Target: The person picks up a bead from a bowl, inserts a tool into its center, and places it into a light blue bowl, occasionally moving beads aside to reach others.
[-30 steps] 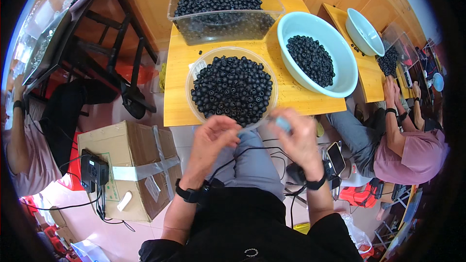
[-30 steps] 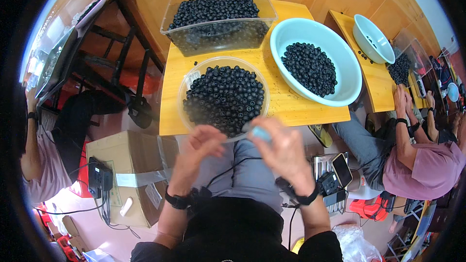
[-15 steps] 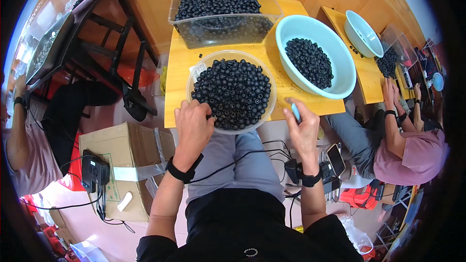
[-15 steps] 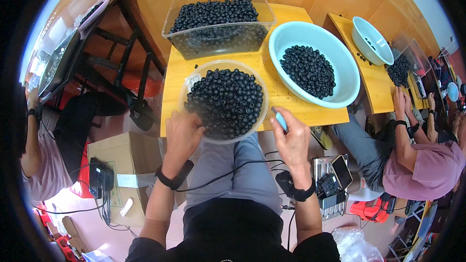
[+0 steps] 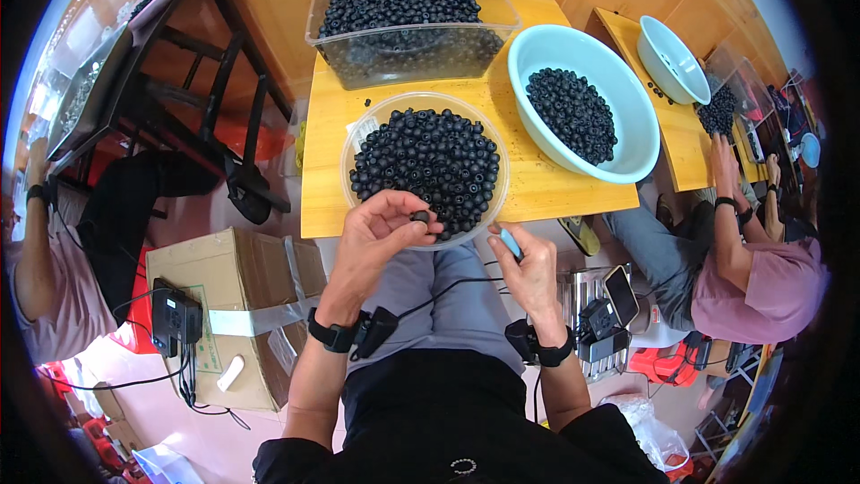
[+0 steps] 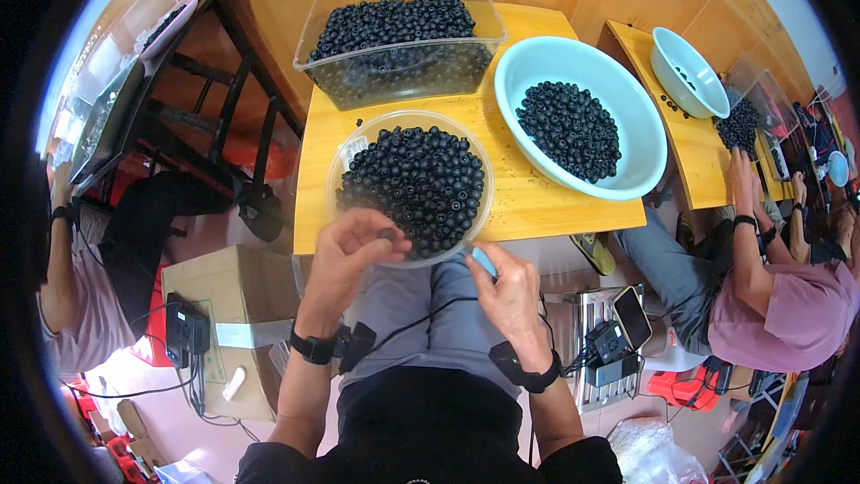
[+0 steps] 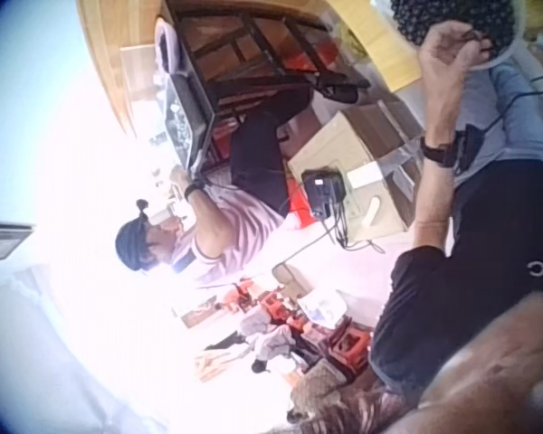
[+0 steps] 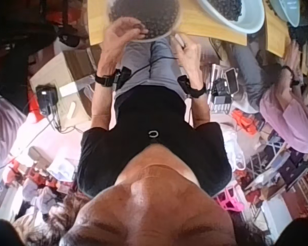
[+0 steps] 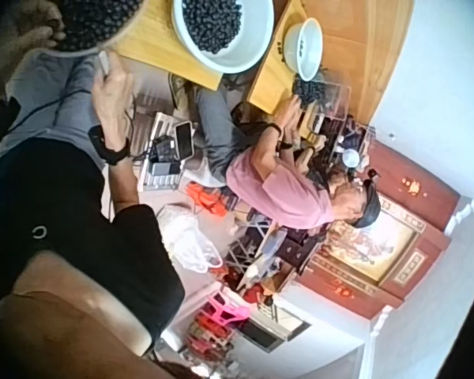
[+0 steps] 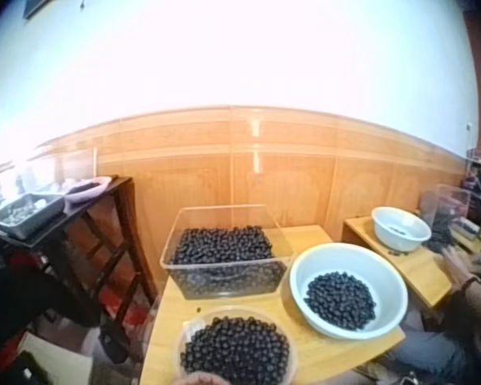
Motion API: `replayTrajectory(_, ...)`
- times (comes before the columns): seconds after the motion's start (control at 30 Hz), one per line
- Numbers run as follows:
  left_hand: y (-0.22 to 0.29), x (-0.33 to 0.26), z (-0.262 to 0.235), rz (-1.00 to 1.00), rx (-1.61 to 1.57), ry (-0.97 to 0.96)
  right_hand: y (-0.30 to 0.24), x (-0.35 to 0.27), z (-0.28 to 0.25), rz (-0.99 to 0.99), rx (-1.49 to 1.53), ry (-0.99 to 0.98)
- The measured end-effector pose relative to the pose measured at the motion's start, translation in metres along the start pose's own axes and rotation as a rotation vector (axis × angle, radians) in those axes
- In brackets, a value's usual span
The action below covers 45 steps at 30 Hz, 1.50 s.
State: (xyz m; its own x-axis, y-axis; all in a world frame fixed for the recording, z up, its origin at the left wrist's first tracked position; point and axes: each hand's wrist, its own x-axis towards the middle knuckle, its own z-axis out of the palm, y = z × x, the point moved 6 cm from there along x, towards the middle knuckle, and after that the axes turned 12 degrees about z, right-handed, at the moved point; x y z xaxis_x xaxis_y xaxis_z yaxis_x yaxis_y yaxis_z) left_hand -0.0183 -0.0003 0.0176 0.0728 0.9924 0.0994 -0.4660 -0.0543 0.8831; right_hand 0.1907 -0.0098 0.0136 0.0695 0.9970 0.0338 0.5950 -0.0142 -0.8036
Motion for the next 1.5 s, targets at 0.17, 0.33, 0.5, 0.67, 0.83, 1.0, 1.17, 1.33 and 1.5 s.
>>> replayTrajectory(0.17,-0.021,-0.015,0.001,-0.059,-0.342,0.03,-0.02,-0.005,0.009,0.053,0.007,-0.107)
replayTrajectory(0.33,-0.032,-0.02,0.0,-0.111,-0.459,0.021,-0.041,-0.009,0.013,-0.004,0.093,-0.222)
replayTrajectory(0.5,-0.036,-0.021,0.005,-0.097,-0.565,0.035,-0.052,-0.012,0.013,-0.177,0.125,-0.195)
replayTrajectory(0.67,-0.041,-0.024,0.004,-0.138,-0.582,0.047,-0.065,-0.012,0.013,-0.229,0.06,-0.21)
replayTrajectory(0.83,-0.04,-0.024,0.008,-0.145,-0.627,0.022,-0.072,-0.014,0.018,-0.291,0.003,-0.264)
replayTrajectory(1.0,-0.042,-0.024,0.007,-0.168,-0.643,0.03,-0.071,-0.013,0.018,-0.283,-0.004,-0.268)
replayTrajectory(1.17,-0.043,-0.025,0.008,-0.196,-0.668,0.015,-0.069,-0.011,0.017,-0.303,-0.032,-0.255)
replayTrajectory(1.33,-0.043,-0.025,0.005,-0.186,-0.642,0.018,-0.068,-0.01,0.018,-0.378,-0.019,-0.249)
replayTrajectory(1.5,-0.023,-0.027,0.018,-0.144,-0.709,-0.213,-0.049,0.009,0.017,-0.327,-0.047,-0.187)
